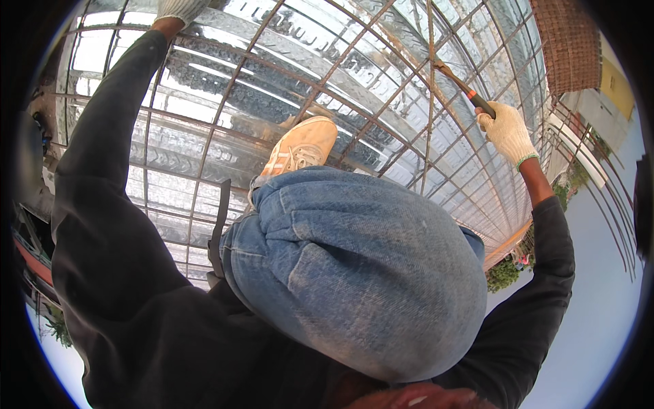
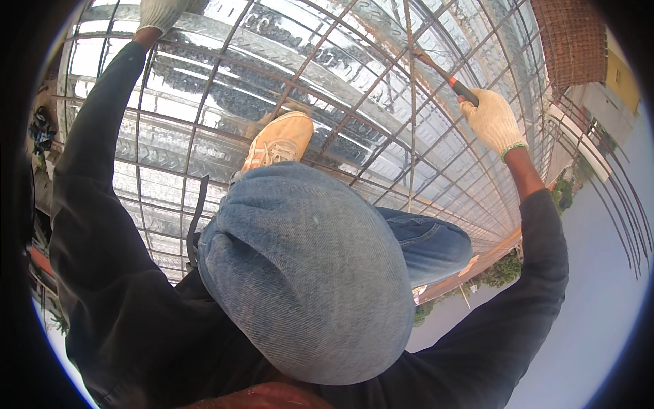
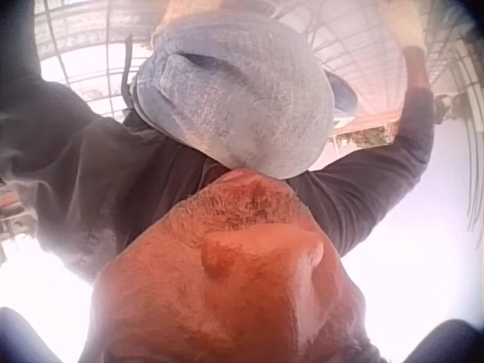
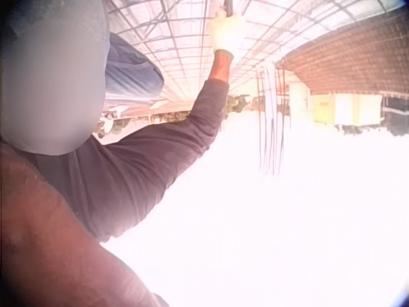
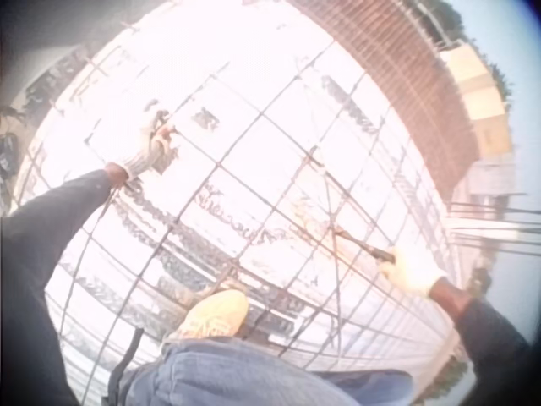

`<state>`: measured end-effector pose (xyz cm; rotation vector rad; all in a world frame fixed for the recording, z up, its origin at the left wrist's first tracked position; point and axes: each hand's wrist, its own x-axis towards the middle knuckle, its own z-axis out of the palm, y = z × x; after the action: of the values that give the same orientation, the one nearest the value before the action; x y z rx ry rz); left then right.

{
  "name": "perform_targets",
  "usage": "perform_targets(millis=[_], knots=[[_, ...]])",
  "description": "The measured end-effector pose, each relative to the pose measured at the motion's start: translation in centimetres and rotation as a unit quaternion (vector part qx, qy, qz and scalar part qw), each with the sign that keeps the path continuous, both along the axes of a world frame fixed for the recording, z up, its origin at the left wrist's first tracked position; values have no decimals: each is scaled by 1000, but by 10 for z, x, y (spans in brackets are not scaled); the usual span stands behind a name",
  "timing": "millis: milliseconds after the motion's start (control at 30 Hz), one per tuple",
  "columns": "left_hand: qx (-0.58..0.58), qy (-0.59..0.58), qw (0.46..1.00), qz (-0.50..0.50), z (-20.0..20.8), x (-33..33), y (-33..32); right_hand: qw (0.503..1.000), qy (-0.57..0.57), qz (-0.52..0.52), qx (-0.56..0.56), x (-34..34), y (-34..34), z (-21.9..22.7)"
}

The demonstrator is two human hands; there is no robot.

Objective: The person stands on a metal grid platform and uses pliers to twist wire ties around intersecting metal bars, securing the scaffolding structure. The person repeatedly reaches for wire, wraps it around joints, and twists it tight with the tool.

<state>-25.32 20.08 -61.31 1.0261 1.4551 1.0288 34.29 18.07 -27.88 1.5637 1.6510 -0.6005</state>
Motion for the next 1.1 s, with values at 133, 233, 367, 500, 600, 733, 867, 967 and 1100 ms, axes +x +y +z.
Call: perform_targets(millis=[133, 233, 367, 500, 600, 733, 867, 967, 1100], knots=[[2, 18, 1000, -2, 1, -10, -4, 989, -5, 139, 50, -14, -4, 8], [5, 27, 1000, -10, 2, -9, -4, 994, -8, 107, -35, -21, 15, 11], [7, 38, 999, -11, 1, -5, -6, 938, 68, -247, -234, -34, 65, 29], [13, 57, 998, -23, 5, -3, -3, 928, 20, -277, -250, -32, 67, 25], [16, 71, 997, -25, 8, -4, -6, 986, -70, 33, -150, -43, 57, 20], [19, 91, 995, -35, 16, -4, -7, 902, -90, 410, 105, -30, 27, 10], [23, 107, 993, -38, 18, -4, -10, 836, -44, 511, 195, -31, 32, 14], [28, 120, 991, -42, 15, 1, -8, 887, -110, 439, 95, -36, 39, 13], [30, 133, 989, -49, 14, 2, -9, 925, -112, 359, 43, -25, 48, 7]])
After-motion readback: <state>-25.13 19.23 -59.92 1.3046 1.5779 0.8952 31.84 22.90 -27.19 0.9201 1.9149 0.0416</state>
